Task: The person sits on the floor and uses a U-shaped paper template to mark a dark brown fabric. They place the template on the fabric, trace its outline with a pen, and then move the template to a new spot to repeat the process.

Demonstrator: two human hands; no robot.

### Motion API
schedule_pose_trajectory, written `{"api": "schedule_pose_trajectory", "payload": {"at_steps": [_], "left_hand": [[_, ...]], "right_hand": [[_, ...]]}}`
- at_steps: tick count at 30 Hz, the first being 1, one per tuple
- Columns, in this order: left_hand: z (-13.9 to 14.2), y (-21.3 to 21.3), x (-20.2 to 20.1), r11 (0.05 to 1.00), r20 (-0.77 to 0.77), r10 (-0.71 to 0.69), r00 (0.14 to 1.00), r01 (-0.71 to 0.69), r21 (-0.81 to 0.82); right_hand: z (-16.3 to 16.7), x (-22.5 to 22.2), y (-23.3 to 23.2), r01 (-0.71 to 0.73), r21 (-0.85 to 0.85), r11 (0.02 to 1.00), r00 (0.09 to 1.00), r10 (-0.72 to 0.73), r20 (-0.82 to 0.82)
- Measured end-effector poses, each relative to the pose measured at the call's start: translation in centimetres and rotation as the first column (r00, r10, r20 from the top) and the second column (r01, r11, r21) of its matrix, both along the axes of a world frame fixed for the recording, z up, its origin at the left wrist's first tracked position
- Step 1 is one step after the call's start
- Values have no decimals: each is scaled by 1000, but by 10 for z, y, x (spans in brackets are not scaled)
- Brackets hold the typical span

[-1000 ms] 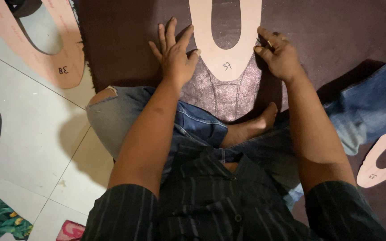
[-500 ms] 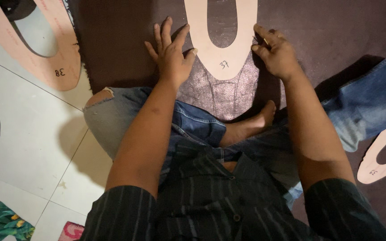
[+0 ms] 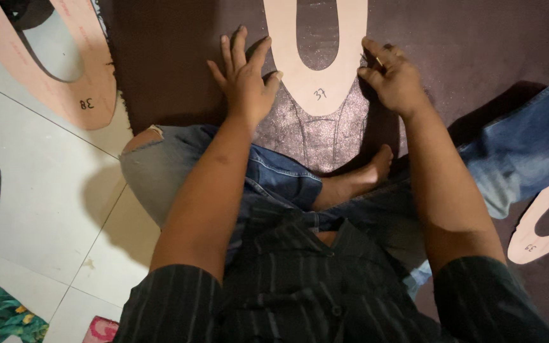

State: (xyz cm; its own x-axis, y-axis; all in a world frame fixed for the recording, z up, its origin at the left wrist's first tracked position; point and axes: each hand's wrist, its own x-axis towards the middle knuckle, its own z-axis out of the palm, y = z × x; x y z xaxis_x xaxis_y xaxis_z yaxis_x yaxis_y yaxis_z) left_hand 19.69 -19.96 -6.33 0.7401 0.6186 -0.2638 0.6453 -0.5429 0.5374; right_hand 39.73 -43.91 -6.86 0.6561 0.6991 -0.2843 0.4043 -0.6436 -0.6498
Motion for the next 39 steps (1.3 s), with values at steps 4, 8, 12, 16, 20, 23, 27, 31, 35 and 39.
{"api": "schedule_pose_trajectory", "payload": {"at_steps": [4,8,12,16,20,23,27,31,35,39], "left_hand": [[3,-6,-1,997,14,-35,999,34,64],[5,-15,4,960,-38,-221,975,224,167],[9,-25,5,948,8,-307,952,305,95],[8,-29,5,920,-2,-365,931,361,154],[3,-36,4,874,-55,-463,885,466,141],[-3,-47,4,865,-54,-473,879,475,163],[-15,-59,2,971,88,-158,983,171,-164],[-28,-60,-1,941,239,-329,914,298,158],[-36,-61,-2,949,245,-309,919,281,142],[-38,-62,0,936,231,-329,916,284,207]], "right_hand": [[1,-4,2,6,11,1000,999,-6,47],[-1,-5,4,4,-21,1000,994,-1,112],[1,-5,8,-26,47,999,992,20,125],[12,-10,30,107,143,984,994,-108,0],[37,-23,66,-84,286,955,964,5,266],[56,-36,101,-182,189,965,956,129,264],[67,-54,139,-272,99,957,960,277,-45],[60,-56,155,-460,-24,888,887,460,24],[46,-53,154,-628,-23,778,750,612,250],[34,-52,160,-568,-12,823,804,558,203]]}}
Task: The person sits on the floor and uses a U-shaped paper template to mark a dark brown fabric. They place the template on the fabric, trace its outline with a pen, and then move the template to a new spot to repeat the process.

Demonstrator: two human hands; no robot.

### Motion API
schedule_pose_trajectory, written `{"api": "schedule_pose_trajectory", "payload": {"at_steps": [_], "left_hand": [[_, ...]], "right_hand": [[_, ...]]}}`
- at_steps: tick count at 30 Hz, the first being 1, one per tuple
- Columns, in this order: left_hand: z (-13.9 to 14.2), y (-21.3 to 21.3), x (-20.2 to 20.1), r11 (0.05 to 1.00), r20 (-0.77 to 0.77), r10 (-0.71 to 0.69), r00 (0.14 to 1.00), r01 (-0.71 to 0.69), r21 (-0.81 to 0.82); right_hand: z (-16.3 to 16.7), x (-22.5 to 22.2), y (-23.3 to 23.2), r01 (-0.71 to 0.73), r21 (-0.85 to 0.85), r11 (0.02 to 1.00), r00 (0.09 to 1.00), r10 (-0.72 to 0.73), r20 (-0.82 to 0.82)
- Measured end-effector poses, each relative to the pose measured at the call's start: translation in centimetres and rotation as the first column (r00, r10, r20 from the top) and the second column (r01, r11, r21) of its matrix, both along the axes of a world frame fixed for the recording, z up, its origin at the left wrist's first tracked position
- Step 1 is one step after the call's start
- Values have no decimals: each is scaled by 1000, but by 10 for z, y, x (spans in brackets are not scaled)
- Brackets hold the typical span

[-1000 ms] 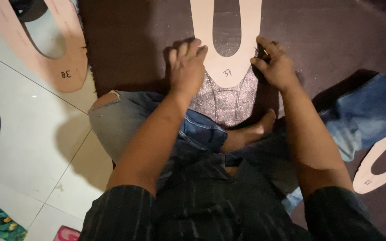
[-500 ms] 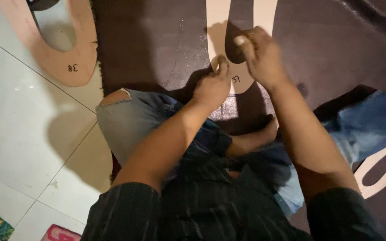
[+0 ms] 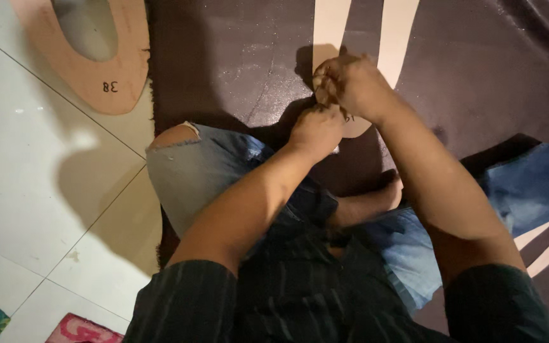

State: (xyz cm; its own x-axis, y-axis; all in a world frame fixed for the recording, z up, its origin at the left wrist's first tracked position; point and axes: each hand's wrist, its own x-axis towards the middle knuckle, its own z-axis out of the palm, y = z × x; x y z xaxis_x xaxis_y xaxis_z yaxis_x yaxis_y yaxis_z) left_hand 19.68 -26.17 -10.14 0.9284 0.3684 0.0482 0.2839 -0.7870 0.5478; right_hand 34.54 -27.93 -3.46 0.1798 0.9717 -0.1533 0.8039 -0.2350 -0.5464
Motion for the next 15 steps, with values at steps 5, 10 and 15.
{"api": "schedule_pose_trajectory", "payload": {"at_steps": [5,10,15], "left_hand": [[-1,2,4,986,-23,117,993,-119,-113],[4,4,4,1000,-87,-15,996,15,-1],[18,12,3,990,-18,8,1000,-5,139]], "right_hand": [[-2,5,7,-48,267,963,983,-3,185],[-3,7,1,-91,1,996,982,90,168],[-11,26,27,29,224,974,993,-54,105]]}}
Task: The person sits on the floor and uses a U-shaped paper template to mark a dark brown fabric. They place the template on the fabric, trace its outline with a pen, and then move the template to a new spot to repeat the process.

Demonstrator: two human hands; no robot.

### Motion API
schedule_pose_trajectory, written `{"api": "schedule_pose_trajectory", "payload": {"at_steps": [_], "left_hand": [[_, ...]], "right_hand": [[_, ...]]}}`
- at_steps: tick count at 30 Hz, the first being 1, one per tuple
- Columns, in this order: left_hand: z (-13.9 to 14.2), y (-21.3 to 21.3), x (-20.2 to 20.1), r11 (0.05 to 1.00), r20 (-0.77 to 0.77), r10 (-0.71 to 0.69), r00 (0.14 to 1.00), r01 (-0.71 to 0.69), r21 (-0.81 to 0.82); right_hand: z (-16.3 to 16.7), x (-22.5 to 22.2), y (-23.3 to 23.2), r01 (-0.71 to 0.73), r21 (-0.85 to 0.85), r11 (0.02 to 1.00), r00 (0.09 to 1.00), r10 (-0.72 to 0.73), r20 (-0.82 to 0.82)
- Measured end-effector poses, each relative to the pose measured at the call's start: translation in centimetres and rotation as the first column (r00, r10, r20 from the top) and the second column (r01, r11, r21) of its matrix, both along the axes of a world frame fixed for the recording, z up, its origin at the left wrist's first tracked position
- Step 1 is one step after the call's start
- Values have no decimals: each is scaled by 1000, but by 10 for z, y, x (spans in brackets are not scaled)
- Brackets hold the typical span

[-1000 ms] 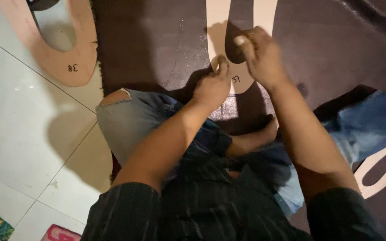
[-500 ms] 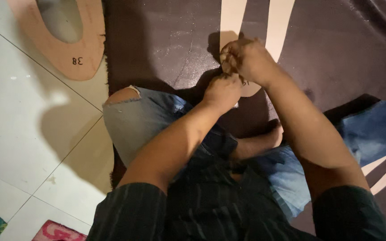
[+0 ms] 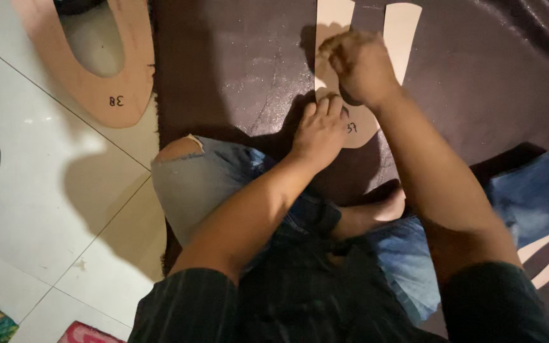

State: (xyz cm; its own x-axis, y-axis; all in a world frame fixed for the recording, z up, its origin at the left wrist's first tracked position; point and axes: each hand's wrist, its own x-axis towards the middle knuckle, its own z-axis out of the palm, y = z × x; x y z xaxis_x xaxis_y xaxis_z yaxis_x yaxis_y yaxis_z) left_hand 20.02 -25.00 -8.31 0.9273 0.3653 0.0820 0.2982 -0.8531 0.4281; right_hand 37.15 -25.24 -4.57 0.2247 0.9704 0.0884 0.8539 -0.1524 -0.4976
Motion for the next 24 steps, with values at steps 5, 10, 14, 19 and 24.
{"api": "schedule_pose_trajectory", "payload": {"at_steps": [5,10,14,19,24], "left_hand": [[14,8,3,995,18,-3,1000,1,101],[23,14,4,1000,58,12,998,-13,13],[25,19,5,999,31,20,999,-19,-48],[19,20,7,988,114,102,988,-87,-130],[12,19,9,980,127,137,982,-115,-166]], "right_hand": [[2,3,3,-32,-82,996,997,37,63],[4,10,15,-8,-58,998,999,6,-38],[5,32,42,63,168,984,998,-60,-27],[9,23,24,-17,-20,1000,987,14,-157],[8,23,32,14,-27,1000,993,-17,-120]]}}
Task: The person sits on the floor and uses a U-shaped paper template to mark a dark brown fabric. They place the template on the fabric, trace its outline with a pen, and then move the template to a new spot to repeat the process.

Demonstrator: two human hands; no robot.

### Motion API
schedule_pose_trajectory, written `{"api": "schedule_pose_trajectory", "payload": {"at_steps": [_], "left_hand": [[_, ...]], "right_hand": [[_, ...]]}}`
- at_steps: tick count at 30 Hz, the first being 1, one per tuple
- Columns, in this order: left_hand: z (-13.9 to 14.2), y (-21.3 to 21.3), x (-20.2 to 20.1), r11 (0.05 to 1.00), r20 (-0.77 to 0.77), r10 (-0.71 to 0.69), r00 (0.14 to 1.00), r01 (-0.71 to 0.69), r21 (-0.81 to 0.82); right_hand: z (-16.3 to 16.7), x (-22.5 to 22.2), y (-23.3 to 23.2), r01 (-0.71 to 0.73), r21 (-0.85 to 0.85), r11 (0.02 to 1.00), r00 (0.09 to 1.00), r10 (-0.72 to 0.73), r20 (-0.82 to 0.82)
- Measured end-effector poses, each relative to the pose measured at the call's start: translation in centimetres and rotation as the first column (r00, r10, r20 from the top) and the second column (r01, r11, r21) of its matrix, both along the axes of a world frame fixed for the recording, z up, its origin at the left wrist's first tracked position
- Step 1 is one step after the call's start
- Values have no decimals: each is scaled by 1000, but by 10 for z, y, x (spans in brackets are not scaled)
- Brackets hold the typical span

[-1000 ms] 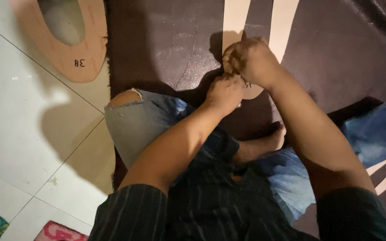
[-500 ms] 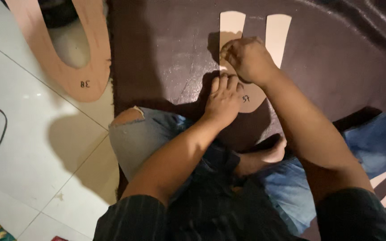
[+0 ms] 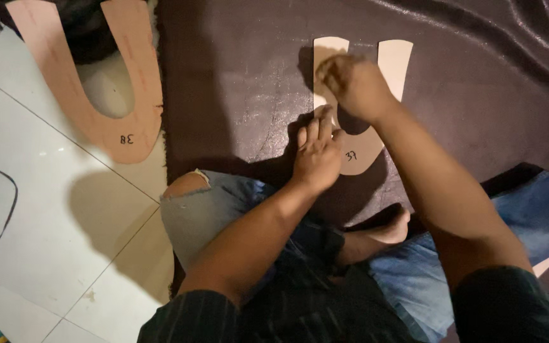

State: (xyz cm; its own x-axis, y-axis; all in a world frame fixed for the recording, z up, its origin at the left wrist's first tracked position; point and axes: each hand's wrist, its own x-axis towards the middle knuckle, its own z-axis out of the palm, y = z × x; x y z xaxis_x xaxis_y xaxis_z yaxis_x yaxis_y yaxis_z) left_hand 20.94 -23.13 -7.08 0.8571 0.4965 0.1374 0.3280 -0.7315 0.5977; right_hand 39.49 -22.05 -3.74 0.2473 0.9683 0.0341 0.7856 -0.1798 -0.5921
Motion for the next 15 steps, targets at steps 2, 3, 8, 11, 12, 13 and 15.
{"api": "schedule_pose_trajectory", "payload": {"at_steps": [2,3,8,11,12,13,15], "left_hand": [[-1,1,1,1000,-16,-3,1000,3,-5],[-1,1,2,1000,-25,-4,1000,3,-10],[1,1,3,1000,-83,-5,997,6,8],[3,1,4,1000,-111,-11,994,12,7],[3,1,4,1000,-123,-16,992,16,5],[3,2,4,1000,-114,-9,993,11,12],[3,2,4,1000,-99,8,995,-6,25]], "right_hand": [[-2,11,18,76,87,993,997,-74,-32],[-2,15,25,95,111,989,995,-97,8],[1,20,29,107,14,994,994,-107,-25],[2,17,27,37,25,999,999,-38,25],[2,17,28,79,37,996,996,-80,26],[1,18,30,122,50,991,992,-123,27],[0,19,35,151,82,985,988,-153,16]]}}
